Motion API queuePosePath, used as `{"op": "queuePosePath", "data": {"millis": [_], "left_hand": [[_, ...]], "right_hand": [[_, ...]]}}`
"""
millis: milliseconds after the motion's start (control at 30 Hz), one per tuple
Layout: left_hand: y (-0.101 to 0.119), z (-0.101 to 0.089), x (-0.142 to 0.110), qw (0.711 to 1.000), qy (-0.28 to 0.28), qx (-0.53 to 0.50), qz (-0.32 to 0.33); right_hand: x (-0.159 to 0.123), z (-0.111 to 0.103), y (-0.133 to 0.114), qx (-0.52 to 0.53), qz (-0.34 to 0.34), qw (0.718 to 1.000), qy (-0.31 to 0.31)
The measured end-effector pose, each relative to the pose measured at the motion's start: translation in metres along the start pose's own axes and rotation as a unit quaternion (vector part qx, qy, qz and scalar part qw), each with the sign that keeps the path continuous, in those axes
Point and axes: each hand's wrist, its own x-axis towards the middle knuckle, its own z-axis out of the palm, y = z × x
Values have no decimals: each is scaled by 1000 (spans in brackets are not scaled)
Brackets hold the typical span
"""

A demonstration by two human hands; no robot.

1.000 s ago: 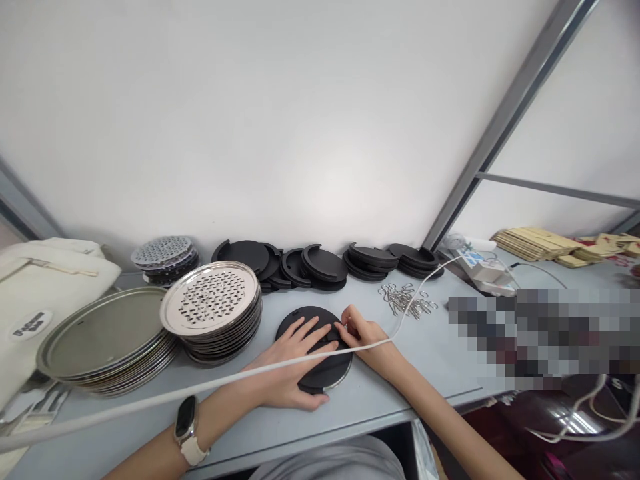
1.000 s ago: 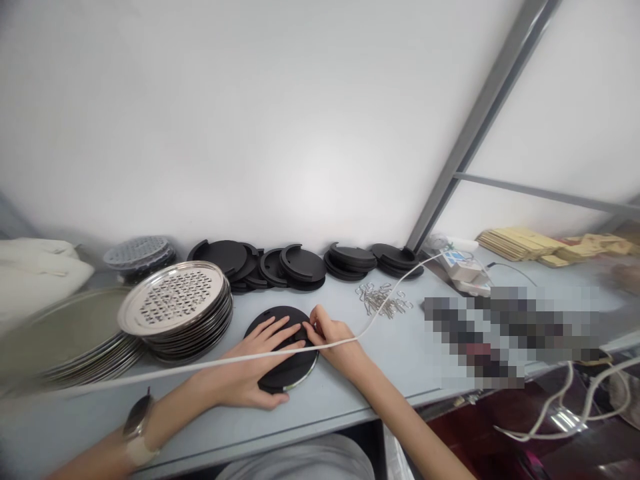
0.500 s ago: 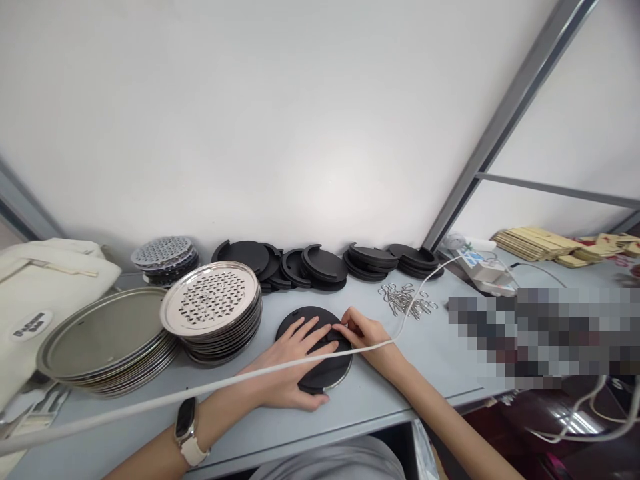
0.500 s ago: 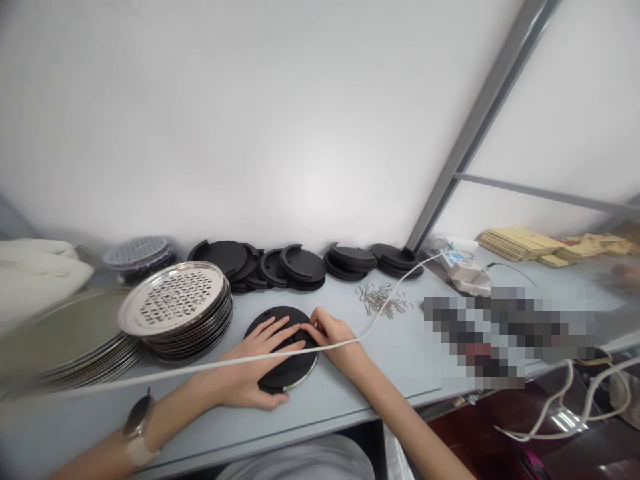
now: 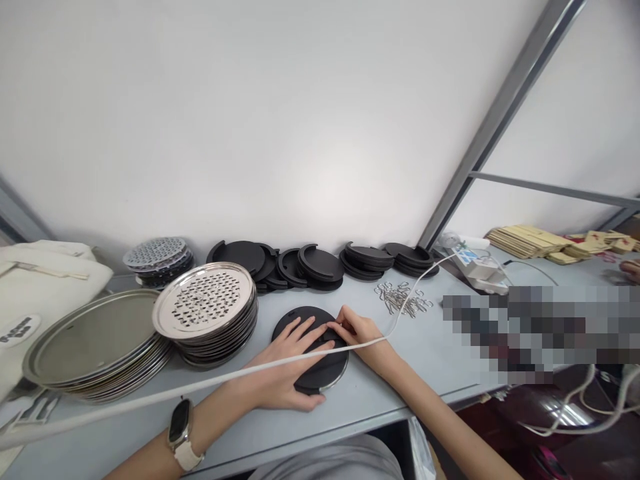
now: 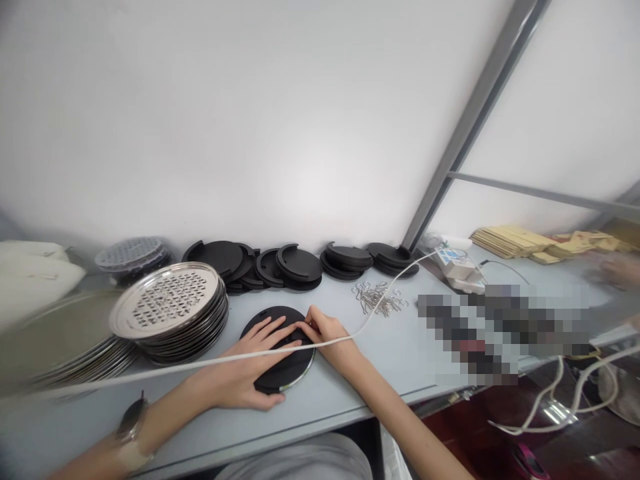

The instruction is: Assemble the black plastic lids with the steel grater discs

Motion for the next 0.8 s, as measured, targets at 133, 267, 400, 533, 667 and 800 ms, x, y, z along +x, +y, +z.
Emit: {"op": "queuePosePath", "data": {"millis": [133, 267, 400, 533, 667, 800], "left_hand": [[-1, 2, -1, 1000, -6, 12, 0], [-1, 3, -1, 1000, -3, 15, 0], [-1, 2, 0, 1000, -4, 15, 0], [-1, 2, 0, 1000, 3, 10, 2], [-2, 4, -1, 1000, 5, 4, 4], [-2, 4, -1, 1000, 4, 6, 4]], "right_hand": [[0, 1, 1, -21, 0, 1000, 3], [0, 1, 1, -45, 0, 999, 0], [-1, 0, 0, -51, 3, 999, -1], [-2, -1, -2, -48, 0, 999, 0], [-4, -2, -6, -54, -2, 999, 7], [-5, -3, -9, -52, -9, 999, 7]]}}
